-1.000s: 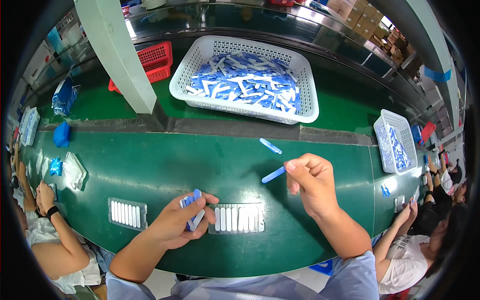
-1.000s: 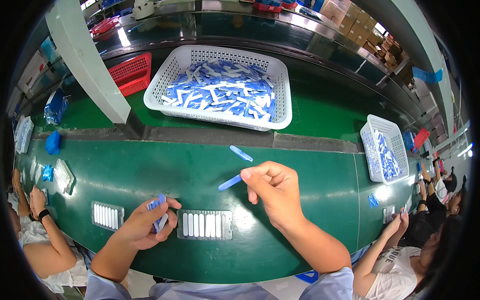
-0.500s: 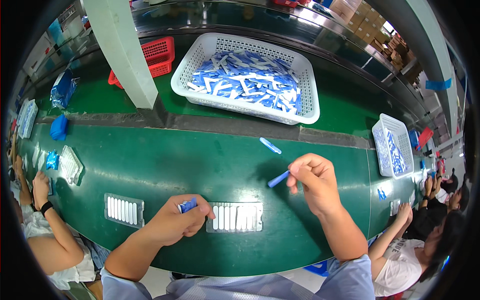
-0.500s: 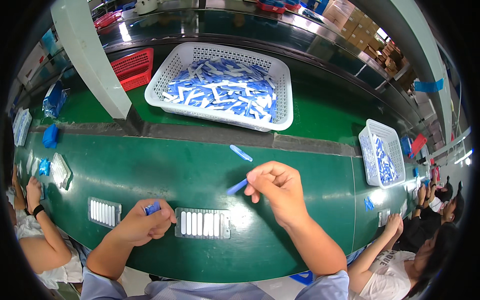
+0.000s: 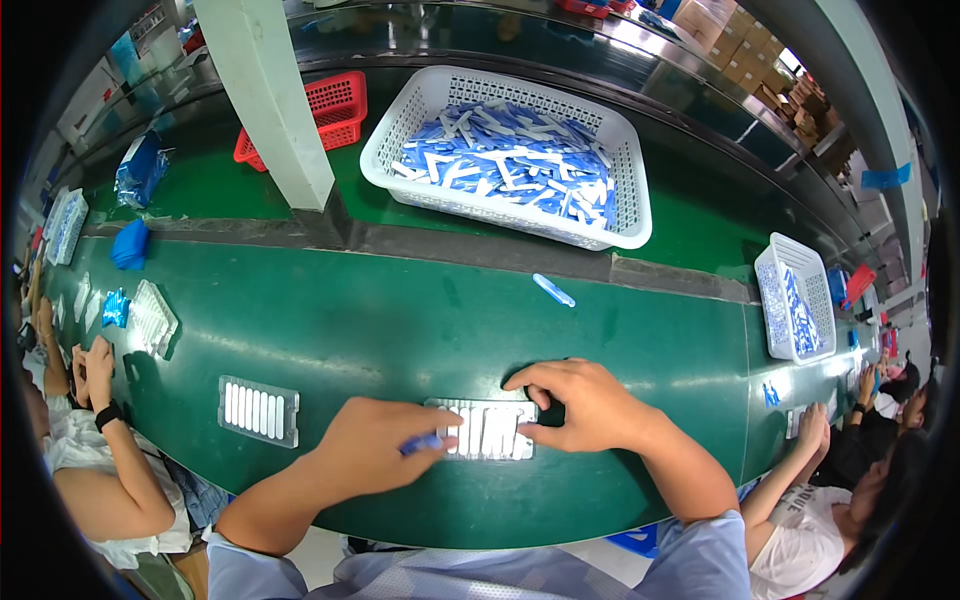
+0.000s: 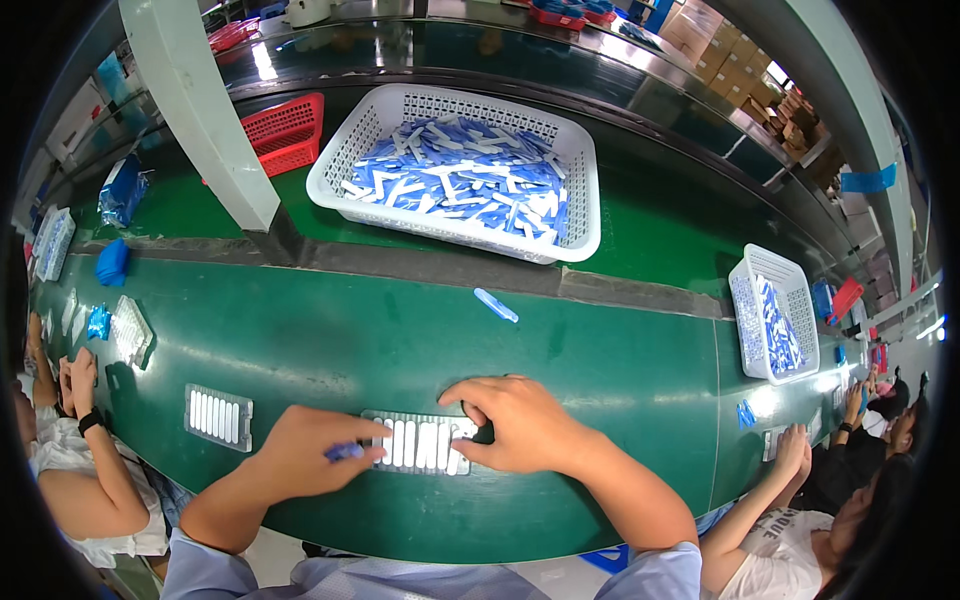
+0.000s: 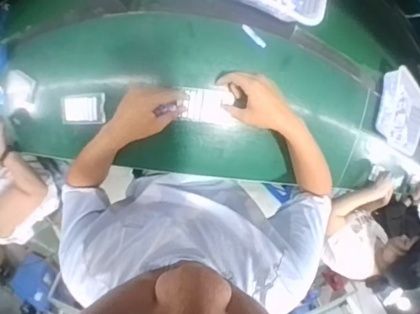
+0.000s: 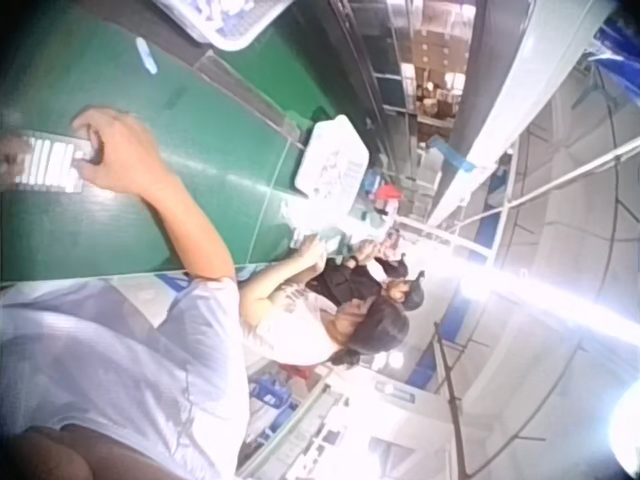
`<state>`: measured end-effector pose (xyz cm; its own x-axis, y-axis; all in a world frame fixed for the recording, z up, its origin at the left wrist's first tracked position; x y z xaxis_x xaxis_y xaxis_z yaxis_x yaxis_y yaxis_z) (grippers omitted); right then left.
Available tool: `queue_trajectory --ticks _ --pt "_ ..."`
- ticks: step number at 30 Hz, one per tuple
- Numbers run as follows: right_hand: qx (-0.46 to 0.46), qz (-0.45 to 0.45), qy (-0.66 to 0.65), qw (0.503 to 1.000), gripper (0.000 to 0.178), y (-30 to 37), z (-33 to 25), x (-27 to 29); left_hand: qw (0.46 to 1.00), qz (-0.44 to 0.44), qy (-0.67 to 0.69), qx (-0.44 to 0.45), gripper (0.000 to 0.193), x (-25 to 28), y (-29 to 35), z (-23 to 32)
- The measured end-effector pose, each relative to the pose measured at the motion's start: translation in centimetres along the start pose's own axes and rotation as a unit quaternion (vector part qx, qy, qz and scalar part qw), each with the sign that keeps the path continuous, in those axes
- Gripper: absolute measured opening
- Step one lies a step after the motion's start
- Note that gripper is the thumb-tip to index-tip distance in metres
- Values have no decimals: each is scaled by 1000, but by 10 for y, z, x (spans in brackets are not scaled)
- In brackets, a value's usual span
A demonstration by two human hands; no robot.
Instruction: The person takes plastic strips from a basket, places clear plastic trays on the work surface, and inserts the strips into the slots of the trays by hand.
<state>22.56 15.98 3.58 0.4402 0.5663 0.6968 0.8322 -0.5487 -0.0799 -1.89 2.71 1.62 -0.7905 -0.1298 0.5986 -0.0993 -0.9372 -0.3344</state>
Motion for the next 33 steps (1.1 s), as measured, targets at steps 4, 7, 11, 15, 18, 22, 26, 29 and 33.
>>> queue_trajectory --ticks 4,7,11,15,18,22,26,29,33 --pt "-95 -17 -32 995 41 -2 3 -1 974 -92 -178 -109 41 -15 4 19" --pt "-108 -25 -16 994 42 -3 0 2 954 -106 -247 -133 35 -18 9 20" --pt "-167 -35 -12 985 44 -9 0 1 944 -78 -273 -170 33 -20 12 22" --pt "-134 -75 -25 988 45 -17 3 7 940 -47 -276 -195 30 -29 13 16" --pt "-163 -93 -15 982 45 -17 0 13 936 -49 -279 -208 27 -29 12 20" --pt "-154 -68 -77 983 51 -12 2 11 941 -28 -243 -235 24 -25 15 20" --pt "66 -18 68 995 67 7 -21 7 956 -64 -150 -245 25 -15 23 31" --pt "90 23 148 985 72 29 -20 -8 957 -106 -59 -262 21 -36 37 37" --pt "100 49 129 985 72 17 -31 -26 940 -160 -17 -300 14 -65 51 36"
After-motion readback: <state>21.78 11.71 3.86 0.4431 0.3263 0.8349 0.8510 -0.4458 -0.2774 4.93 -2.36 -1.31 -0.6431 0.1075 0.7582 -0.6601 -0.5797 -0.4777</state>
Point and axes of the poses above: each hand's wrist, its own y-axis away from the middle knuckle, its own x-axis out of the back of the hand, z = x × y, the point moved 1 cm from there along -y, towards the middle knuckle, and after that the axes turned 8 degrees about z, right-handed, at the moved point
